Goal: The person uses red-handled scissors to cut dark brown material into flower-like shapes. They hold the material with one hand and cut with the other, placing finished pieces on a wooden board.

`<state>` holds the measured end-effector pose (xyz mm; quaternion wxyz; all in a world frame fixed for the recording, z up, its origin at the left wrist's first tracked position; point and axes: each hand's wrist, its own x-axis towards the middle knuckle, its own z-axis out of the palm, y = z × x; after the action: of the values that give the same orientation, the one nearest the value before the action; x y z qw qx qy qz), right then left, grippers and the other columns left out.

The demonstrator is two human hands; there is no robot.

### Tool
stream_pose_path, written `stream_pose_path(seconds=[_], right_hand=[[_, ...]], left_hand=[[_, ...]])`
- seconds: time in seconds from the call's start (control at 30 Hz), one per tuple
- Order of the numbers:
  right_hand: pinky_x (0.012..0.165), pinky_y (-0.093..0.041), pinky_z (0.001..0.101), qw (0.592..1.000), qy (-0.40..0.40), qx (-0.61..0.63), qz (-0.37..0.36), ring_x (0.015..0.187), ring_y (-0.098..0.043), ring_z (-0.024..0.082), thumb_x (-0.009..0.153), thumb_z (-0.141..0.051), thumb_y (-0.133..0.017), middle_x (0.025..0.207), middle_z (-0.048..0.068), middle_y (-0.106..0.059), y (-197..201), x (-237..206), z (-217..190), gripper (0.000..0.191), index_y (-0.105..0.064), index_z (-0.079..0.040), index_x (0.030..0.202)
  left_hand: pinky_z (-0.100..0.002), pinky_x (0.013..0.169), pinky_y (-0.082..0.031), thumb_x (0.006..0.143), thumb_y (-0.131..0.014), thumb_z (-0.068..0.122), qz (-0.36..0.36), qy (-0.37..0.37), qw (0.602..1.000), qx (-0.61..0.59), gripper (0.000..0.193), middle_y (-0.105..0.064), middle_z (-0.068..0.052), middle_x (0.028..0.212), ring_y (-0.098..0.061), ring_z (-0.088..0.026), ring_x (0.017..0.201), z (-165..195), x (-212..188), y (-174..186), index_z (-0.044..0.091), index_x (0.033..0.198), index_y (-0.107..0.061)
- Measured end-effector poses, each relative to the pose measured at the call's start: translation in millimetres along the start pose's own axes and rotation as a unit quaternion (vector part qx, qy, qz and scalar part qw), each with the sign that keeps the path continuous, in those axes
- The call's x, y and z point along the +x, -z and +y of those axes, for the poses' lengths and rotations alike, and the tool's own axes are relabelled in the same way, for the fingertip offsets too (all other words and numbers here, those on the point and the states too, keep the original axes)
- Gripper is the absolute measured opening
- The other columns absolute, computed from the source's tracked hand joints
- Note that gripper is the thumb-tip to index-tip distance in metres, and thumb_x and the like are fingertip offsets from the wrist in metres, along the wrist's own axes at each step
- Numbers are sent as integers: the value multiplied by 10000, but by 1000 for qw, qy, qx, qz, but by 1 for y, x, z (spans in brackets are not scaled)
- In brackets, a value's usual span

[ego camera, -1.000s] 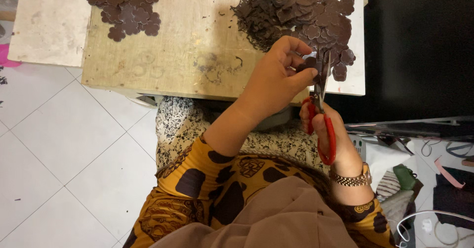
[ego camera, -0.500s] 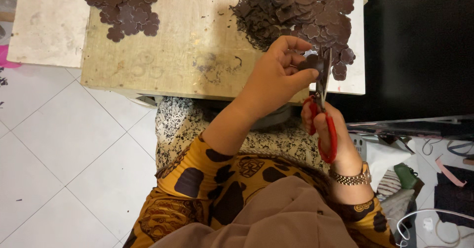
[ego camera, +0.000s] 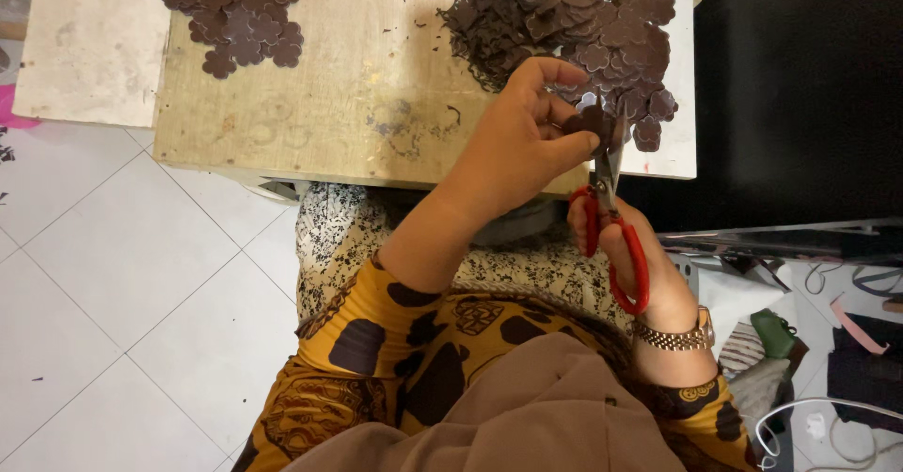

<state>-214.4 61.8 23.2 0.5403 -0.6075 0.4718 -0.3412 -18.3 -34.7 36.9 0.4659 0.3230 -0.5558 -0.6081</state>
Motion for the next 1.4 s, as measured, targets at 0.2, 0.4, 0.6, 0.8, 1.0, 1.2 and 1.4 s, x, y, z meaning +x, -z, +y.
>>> stream_pose_path(seconds=[0.2, 0.4, 0.6, 0.8, 1.0, 1.2, 1.4], right_hand=[[685, -383, 265, 1000, 6, -29, -10, 767, -452, 125, 889, -836, -506, 863, 9, -510, 5, -5, -3, 808, -577, -46, 1045], [676, -373, 267, 1000, 6, -16, -22, 760, -434, 126, 902, -803, -539, 856, 11, -498, 8, -3, -6, 781, -576, -36, 1041], [645, -369, 260, 999, 4, -45, -13, 729, -433, 119, 883, -834, -518, 817, -3, -482, 3, -12, -10, 787, -563, -55, 980], [623, -351, 257, 999, 15, -44, 1, 695, -410, 107, 887, -850, -497, 786, -17, -453, 5, -10, 0, 770, -533, -81, 907], [605, -335, 253, 1000, 12, -17, -9, 675, -394, 102, 910, -802, -534, 755, -22, -437, 40, -23, 27, 720, -514, -83, 867], [600, -333, 250, 1000, 13, -12, -14, 679, -380, 98, 936, -751, -555, 760, -24, -420, 43, -24, 40, 673, -492, -85, 860], [601, -333, 260, 999, -7, -39, -7, 673, -384, 101, 923, -753, -555, 756, -21, -433, 45, -25, 42, 681, -519, -74, 895]], left_hand=[[-235, 704, -570, 844, -777, 48, -9, -6, 999, 51, 594, -704, -65, 897, -688, -109, 786, 6, -4, -2, 12, 1330, -440], [-240, 711, -579, 832, -789, 56, -8, -8, 998, 67, 632, -705, -64, 898, -697, -112, 793, 12, -2, -1, 11, 1345, -424], [-240, 695, -581, 816, -800, 80, 5, -9, 995, 102, 678, -716, -65, 917, -707, -111, 778, 17, -14, -2, 12, 1365, -408], [-231, 695, -580, 813, -807, 90, -1, -4, 994, 111, 702, -722, -57, 924, -715, -108, 775, 12, -10, -3, 11, 1372, -390], [-226, 690, -572, 802, -815, 66, -3, -11, 995, 98, 706, -719, -63, 903, -709, -112, 772, -16, 0, -35, 4, 1368, -397], [-219, 688, -579, 800, -807, 42, -8, 3, 998, 62, 694, -707, -56, 894, -715, -104, 785, -26, 0, -34, 6, 1362, -400], [-229, 678, -564, 859, -783, 63, -4, 14, 999, 47, 599, -723, -69, 897, -707, -104, 785, -33, 0, -41, 8, 1343, -434]])
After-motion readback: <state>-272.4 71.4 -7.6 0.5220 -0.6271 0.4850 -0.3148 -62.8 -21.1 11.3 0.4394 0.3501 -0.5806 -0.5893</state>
